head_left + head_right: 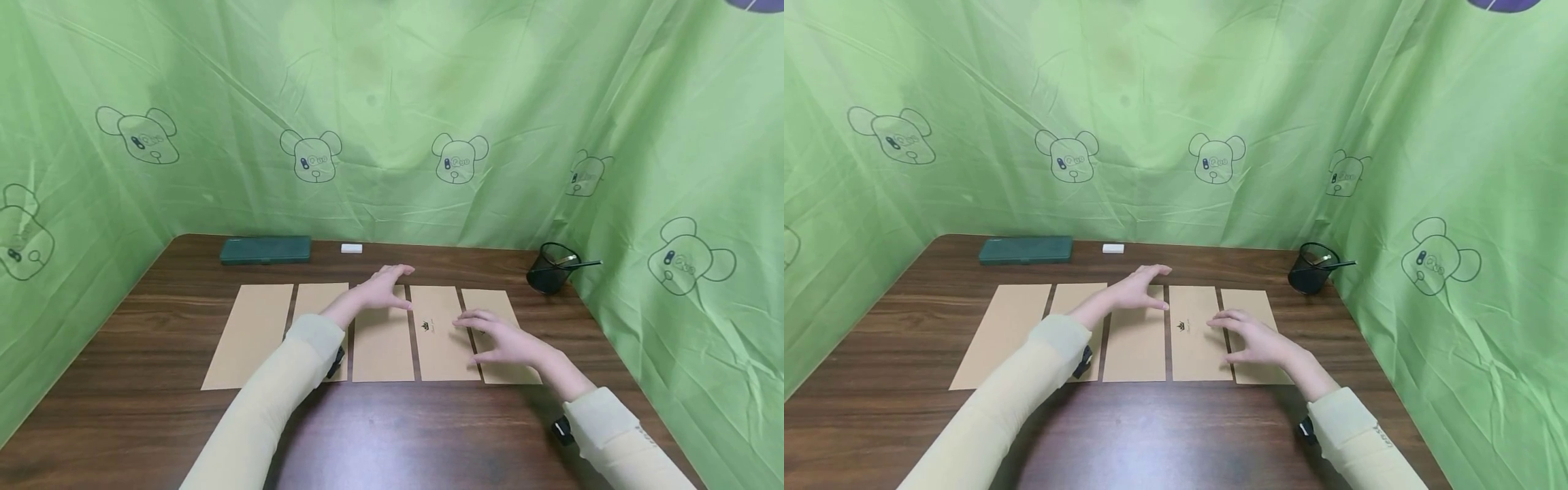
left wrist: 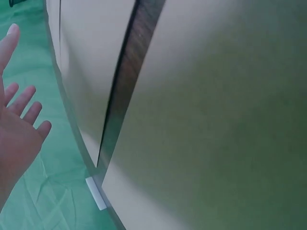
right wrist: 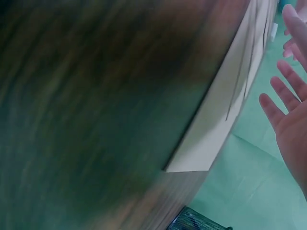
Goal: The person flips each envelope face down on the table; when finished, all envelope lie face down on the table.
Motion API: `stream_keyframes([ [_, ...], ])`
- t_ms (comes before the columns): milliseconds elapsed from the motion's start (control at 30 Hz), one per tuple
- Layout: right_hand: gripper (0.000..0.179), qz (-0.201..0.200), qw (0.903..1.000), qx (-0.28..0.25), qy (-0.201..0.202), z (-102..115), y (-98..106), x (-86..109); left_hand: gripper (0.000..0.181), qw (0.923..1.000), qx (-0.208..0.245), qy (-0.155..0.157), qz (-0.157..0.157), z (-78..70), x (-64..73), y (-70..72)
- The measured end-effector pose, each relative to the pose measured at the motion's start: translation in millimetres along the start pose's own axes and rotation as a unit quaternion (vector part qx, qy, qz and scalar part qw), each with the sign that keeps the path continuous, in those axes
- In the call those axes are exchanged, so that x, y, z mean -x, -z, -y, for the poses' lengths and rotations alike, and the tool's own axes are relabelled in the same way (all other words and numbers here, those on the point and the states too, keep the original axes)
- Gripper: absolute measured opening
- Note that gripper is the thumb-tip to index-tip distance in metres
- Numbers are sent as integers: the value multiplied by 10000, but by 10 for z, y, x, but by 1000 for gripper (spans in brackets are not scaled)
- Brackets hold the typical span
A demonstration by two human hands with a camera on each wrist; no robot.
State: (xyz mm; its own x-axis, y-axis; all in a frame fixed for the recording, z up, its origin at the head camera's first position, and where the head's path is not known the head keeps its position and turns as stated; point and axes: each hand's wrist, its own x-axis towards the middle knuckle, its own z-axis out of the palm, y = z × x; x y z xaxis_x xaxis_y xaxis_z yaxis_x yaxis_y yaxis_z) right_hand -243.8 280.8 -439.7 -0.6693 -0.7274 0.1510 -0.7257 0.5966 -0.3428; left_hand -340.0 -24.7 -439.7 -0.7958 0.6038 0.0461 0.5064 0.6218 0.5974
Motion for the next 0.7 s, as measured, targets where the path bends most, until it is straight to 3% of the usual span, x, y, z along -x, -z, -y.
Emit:
stream_keyframes([
  [167, 77, 290, 9995, -106, -39, -63, -50, 17, 86, 9999, -28, -35, 95, 10, -58, -54],
  [333, 78, 576, 9982, -75, -156, -106, -98, 26, 88, 9987, -386, 37, 328, 19, -95, -132],
  [700, 73, 709, 9972, -168, -187, -156, -119, -7, 92, 9962, -651, 105, 571, 20, -127, -190],
])
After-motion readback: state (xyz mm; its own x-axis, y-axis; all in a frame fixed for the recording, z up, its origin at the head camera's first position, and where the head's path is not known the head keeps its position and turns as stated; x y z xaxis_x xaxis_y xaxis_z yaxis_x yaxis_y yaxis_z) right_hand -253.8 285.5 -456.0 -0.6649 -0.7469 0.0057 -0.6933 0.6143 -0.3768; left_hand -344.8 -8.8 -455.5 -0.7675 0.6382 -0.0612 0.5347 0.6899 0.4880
